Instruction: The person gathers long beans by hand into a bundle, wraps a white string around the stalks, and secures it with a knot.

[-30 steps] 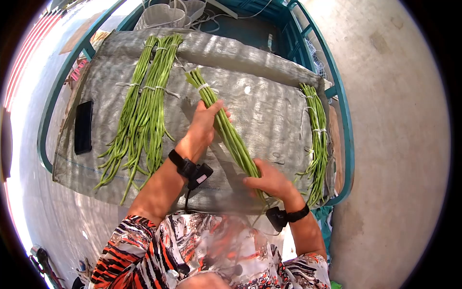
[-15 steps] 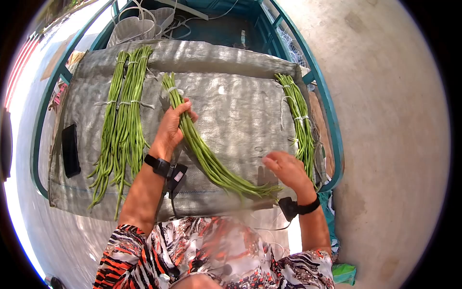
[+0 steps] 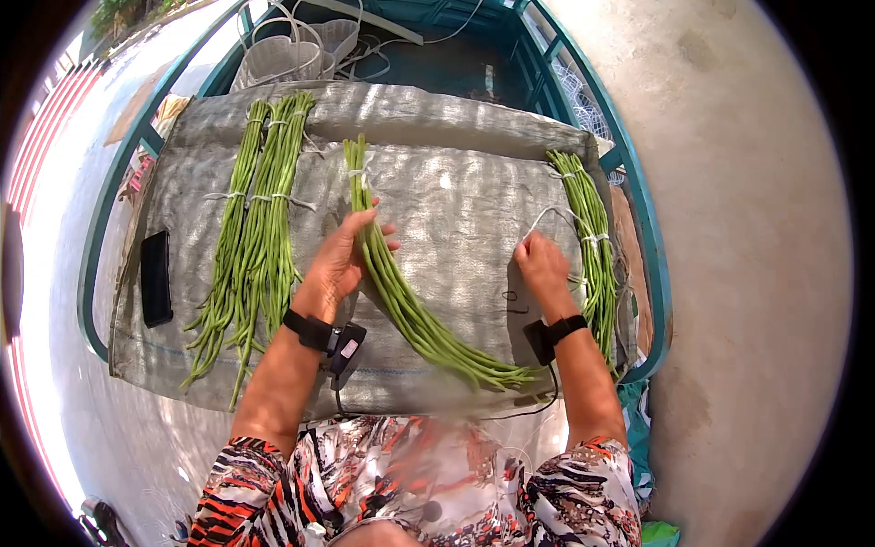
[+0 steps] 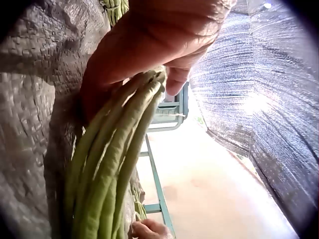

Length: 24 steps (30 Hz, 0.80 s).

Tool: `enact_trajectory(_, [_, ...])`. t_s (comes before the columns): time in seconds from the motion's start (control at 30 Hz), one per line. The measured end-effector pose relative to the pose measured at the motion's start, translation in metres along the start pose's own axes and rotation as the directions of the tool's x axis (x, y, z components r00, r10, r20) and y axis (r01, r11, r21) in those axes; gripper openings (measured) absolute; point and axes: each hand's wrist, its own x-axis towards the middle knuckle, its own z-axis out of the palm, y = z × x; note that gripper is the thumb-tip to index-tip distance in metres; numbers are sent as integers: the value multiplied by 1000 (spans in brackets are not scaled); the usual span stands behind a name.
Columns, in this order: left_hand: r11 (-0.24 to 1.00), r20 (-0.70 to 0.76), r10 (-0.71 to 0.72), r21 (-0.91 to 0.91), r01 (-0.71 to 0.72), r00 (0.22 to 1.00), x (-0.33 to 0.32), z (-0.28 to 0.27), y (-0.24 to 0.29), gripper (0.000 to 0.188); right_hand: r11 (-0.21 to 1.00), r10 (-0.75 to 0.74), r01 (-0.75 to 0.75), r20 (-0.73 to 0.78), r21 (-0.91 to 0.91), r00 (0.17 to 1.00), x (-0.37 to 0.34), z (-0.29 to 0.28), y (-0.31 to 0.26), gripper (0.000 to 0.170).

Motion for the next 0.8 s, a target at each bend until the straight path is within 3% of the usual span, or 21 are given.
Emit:
enact_trajectory(0.1, [998, -73, 63, -12, -64, 995, -10, 8, -11, 40, 913, -21, -77, 235, 401, 972, -17, 0, -44, 24])
enact_trajectory(0.2, [998, -26, 41, 39, -40, 999, 5, -7, -25, 39, 829, -205, -25, 346, 558, 916, -42, 4, -89, 16])
enact_trajectory(0.23, [995, -7, 85, -56, -85, 996, 2, -6, -27, 37, 804, -228, -48, 383, 592, 895, -45, 8, -99, 14])
enact_trajectory(0.33, [992, 30, 42, -124, -38, 999, -9, -2, -20, 38, 715, -280, -175, 506, 677, 816, -43, 15, -121, 16])
enact_trajectory(0.43, [996, 102, 90, -21, -88, 991, -24, 2, -13, 39, 600, -338, -367, 640, 711, 690, -33, 15, -136, 24])
enact_trajectory(0.53, [985, 146, 133, 89, -147, 980, -27, 1, -9, 36, 529, -490, -333, 601, 781, 631, -31, 19, -147, 24])
enact_trajectory(0.57, [982, 153, 123, 120, -143, 980, -27, 0, -7, 35, 433, -520, -558, 702, 708, 487, -23, 32, -138, 25])
enact_trajectory(0.67, [919, 177, 91, 364, -151, 980, -30, -7, 1, 31, 389, -523, -723, 783, 571, 337, -23, 38, -144, 24])
enact_trajectory(0.73, [819, 213, 74, 545, -182, 974, -28, -18, -2, 31, 363, -584, -743, 759, 562, 289, -21, 45, -140, 26])
enact_trajectory(0.8, [795, 260, 168, 534, -287, 951, -27, -34, -17, 30, 355, -606, -757, 752, 548, 260, -19, 47, -139, 26])
